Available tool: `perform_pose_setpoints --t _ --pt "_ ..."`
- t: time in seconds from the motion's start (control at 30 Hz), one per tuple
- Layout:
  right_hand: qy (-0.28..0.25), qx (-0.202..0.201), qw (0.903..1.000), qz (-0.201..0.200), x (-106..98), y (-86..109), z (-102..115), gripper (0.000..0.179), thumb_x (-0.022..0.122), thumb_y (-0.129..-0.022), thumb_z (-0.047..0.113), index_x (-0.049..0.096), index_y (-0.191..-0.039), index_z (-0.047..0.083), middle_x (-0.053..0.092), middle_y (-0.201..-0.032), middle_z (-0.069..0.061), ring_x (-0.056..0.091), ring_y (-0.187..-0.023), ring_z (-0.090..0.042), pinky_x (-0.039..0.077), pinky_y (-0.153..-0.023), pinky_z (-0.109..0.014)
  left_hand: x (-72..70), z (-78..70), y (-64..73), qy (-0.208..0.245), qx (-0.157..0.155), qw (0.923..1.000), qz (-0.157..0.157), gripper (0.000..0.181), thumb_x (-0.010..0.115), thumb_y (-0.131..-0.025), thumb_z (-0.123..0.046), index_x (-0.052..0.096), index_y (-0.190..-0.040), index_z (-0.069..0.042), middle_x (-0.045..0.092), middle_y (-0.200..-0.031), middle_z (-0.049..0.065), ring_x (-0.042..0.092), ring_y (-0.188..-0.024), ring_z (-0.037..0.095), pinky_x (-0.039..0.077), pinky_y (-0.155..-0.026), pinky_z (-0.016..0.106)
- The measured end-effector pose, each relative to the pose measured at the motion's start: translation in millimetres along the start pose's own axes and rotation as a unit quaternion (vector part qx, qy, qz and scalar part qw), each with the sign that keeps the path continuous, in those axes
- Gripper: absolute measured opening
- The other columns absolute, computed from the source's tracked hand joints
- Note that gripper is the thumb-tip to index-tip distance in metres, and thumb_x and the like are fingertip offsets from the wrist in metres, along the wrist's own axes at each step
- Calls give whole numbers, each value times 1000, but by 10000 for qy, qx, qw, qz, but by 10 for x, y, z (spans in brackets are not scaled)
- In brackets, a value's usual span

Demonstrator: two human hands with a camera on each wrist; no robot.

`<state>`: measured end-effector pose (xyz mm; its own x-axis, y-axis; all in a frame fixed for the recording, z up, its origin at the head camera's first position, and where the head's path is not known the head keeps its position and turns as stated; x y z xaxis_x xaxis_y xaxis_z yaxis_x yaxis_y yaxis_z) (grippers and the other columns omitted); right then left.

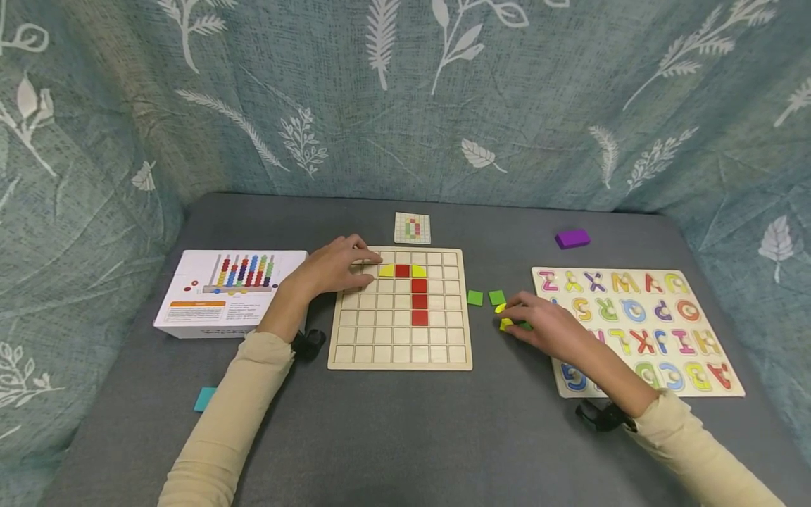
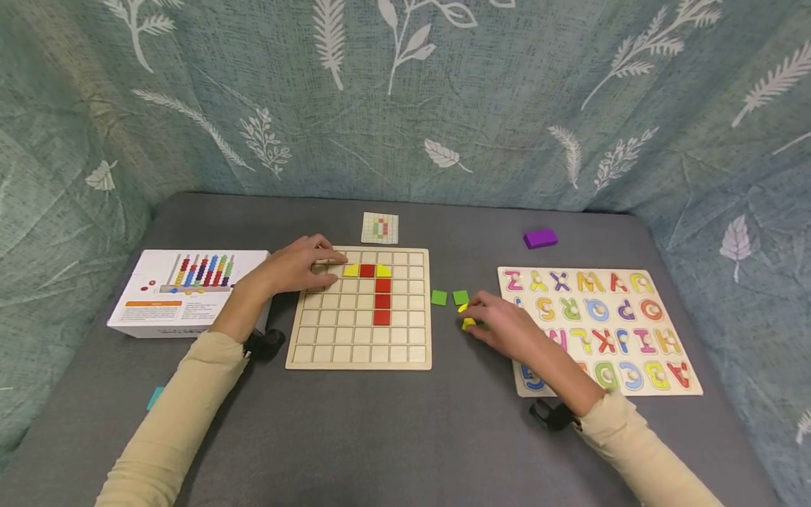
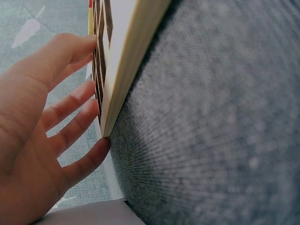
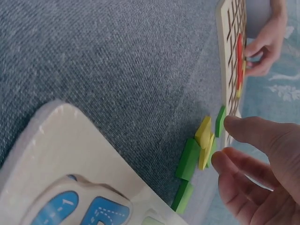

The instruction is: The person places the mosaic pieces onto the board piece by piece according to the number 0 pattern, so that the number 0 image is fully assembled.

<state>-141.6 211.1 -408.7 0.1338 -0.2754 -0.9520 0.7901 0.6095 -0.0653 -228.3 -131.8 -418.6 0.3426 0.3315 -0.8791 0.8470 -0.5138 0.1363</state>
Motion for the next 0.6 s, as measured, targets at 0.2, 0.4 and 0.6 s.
perform_pose_setpoints --t 0.2,0.4,0.6 --pt "-17 -70 9999 -82 25 13 18 25 77 -81 11 75 -106 8 64 -105 -8 66 -88 -20 54 -73 -37 8 5 -4 7 38 10000 -38 40 67 -91 -28 63 -130 -20 53 -124 8 48 -110 27 44 -91 47" --pt "10 -146 9997 -171 33 12 39 26 78 -80 11 75 -106 7 65 -104 -8 66 -85 -18 53 -70 -36 -1 17 -14 -15 53 10000 -46 40 67 -91 -27 63 -131 -19 53 -125 8 48 -110 27 44 -91 48" --pt "15 -195 9998 -91 69 11 62 25 78 -80 10 75 -105 7 65 -103 -8 65 -85 -18 53 -71 -36 0 15 -13 -12 48 10000 -6 40 66 -92 -28 63 -131 -20 52 -126 9 48 -111 28 44 -92 48"
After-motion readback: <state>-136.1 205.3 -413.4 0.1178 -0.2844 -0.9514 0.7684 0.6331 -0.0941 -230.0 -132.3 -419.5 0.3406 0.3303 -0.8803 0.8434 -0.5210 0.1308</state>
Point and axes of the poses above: each hand's wrist, its own y-axis away from the middle knuckle, its own x-axis out of the palm, z = x × y, the point moved 4 cm from there along -y, towards the middle knuckle
